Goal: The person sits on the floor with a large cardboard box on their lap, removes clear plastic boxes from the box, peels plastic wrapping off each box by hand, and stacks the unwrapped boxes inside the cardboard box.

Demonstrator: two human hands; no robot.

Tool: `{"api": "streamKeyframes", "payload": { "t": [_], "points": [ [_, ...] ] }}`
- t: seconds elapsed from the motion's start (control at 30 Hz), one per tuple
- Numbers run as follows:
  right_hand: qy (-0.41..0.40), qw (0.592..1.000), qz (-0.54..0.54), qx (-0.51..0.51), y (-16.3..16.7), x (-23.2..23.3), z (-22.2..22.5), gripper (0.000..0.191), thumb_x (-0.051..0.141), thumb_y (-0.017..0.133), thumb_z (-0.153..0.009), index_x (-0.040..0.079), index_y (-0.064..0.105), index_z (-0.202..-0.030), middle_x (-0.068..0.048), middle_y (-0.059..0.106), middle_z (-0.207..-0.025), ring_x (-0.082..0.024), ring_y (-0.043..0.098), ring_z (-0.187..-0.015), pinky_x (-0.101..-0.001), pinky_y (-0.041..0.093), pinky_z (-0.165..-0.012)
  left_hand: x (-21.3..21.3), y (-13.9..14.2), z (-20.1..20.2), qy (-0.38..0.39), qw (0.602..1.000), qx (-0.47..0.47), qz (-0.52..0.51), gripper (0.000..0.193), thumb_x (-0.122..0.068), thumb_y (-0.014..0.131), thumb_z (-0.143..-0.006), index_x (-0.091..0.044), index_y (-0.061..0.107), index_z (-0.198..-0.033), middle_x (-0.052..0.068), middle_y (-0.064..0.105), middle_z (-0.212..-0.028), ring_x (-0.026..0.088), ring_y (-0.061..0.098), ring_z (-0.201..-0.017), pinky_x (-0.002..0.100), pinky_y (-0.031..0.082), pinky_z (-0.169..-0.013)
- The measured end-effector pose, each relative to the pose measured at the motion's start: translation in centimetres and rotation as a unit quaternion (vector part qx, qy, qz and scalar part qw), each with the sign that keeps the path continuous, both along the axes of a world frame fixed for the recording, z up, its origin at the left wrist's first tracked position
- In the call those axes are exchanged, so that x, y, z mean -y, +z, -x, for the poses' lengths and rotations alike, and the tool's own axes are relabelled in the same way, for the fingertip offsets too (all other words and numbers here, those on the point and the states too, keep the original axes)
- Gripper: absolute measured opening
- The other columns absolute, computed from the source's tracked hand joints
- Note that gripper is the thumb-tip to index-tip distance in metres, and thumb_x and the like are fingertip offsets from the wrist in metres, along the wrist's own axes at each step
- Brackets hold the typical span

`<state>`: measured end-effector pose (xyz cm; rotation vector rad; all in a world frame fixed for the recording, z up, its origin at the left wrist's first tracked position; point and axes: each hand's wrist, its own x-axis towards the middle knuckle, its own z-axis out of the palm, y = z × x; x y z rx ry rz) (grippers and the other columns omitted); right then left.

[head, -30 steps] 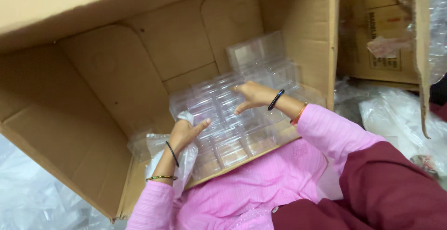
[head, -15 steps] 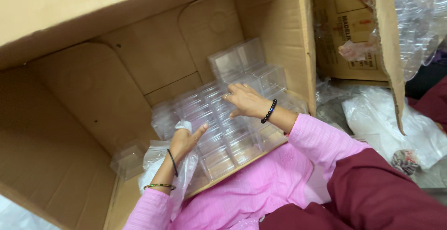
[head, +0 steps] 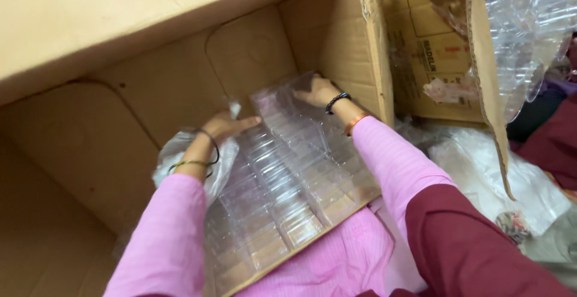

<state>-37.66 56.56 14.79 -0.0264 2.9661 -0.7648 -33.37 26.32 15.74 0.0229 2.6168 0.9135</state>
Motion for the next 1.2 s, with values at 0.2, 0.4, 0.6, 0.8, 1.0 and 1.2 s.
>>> {"api": "streamKeyframes", "payload": {
  "t": [0.2, 0.4, 0.6, 0.8, 1.0, 1.2],
  "points": [
    [0.061, 0.993, 0.089, 0.047, -0.9, -0.2, 1.5, 0.097, 0.064, 0.074, -0.074, -0.005, 0.055, -0.139, -0.025, 0.063, -0.138, -0.033, 0.059, -0.131, -0.0375, 0.047, -0.109, -2.6, -4.6, 4.1, -0.056, 0.994, -0.055, -0.082, 0.118, -0.062, 0.086, -0.068, 0.013, 0.036, -0.144, 0.028, 0.048, -0.144, 0.035, 0.049, -0.132, 0.039, 0.045, -0.104],
    [0.035, 0.969, 0.204, 0.136, -3.2, -0.2, 4.6, 0.108, 0.055, 0.087, -0.063, -0.007, 0.048, -0.142, -0.022, 0.058, -0.143, -0.03, 0.052, -0.137, -0.0363, 0.04, -0.113, -2.6, -6.0, 5.4, -0.039, 0.997, 0.05, -0.039, 0.108, -0.065, 0.079, -0.074, 0.014, 0.048, -0.14, 0.027, 0.062, -0.138, 0.032, 0.063, -0.128, 0.036, 0.051, -0.106],
    [0.012, 0.943, 0.303, 0.137, -4.8, -0.6, 5.7, 0.097, 0.036, 0.094, -0.064, -0.007, 0.051, -0.14, -0.018, 0.057, -0.143, -0.027, 0.048, -0.136, -0.0364, 0.036, -0.113, -3.1, -7.7, 5.4, -0.039, 0.988, -0.01, -0.152, 0.103, -0.064, 0.081, -0.073, 0.009, 0.049, -0.138, 0.023, 0.06, -0.136, 0.032, 0.059, -0.126, 0.037, 0.049, -0.102],
    [0.095, 0.918, 0.38, 0.061, 2.5, -0.7, 3.1, 0.067, 0.023, 0.09, -0.071, -0.005, 0.069, -0.127, -0.012, 0.076, -0.118, -0.021, 0.071, -0.103, -0.0348, 0.058, -0.091, -2.7, -0.1, 3.1, -0.018, 0.999, -0.027, -0.028, 0.08, -0.062, 0.076, -0.085, 0.002, 0.064, -0.131, 0.02, 0.069, -0.126, 0.031, 0.068, -0.117, 0.037, 0.055, -0.102],
    [0.143, 0.887, 0.431, -0.085, 8.9, -2.3, -11.4, 0.102, 0.024, 0.092, -0.08, -0.004, 0.029, -0.155, -0.008, 0.052, -0.149, -0.018, 0.055, -0.136, -0.0336, 0.047, -0.112, -2.5, 9.4, -9.6, -0.128, 0.961, -0.197, -0.146, 0.058, -0.046, 0.081, -0.078, -0.003, 0.071, -0.115, 0.011, 0.077, -0.104, 0.023, 0.073, -0.093, 0.036, 0.056, -0.083],
    [0.066, 0.909, 0.41, -0.049, 8.4, -7.8, -22.9, 0.095, 0.018, 0.087, -0.075, -0.001, 0.042, -0.157, -0.007, 0.062, -0.139, -0.014, 0.057, -0.125, -0.029, 0.046, -0.108, -10.5, 6.9, -18.5, -0.082, 0.981, -0.136, -0.108, 0.065, -0.058, 0.081, -0.077, 0.004, 0.065, -0.085, 0.018, 0.066, -0.074, 0.029, 0.064, -0.066, 0.043, 0.052, -0.063]
  ]
}}
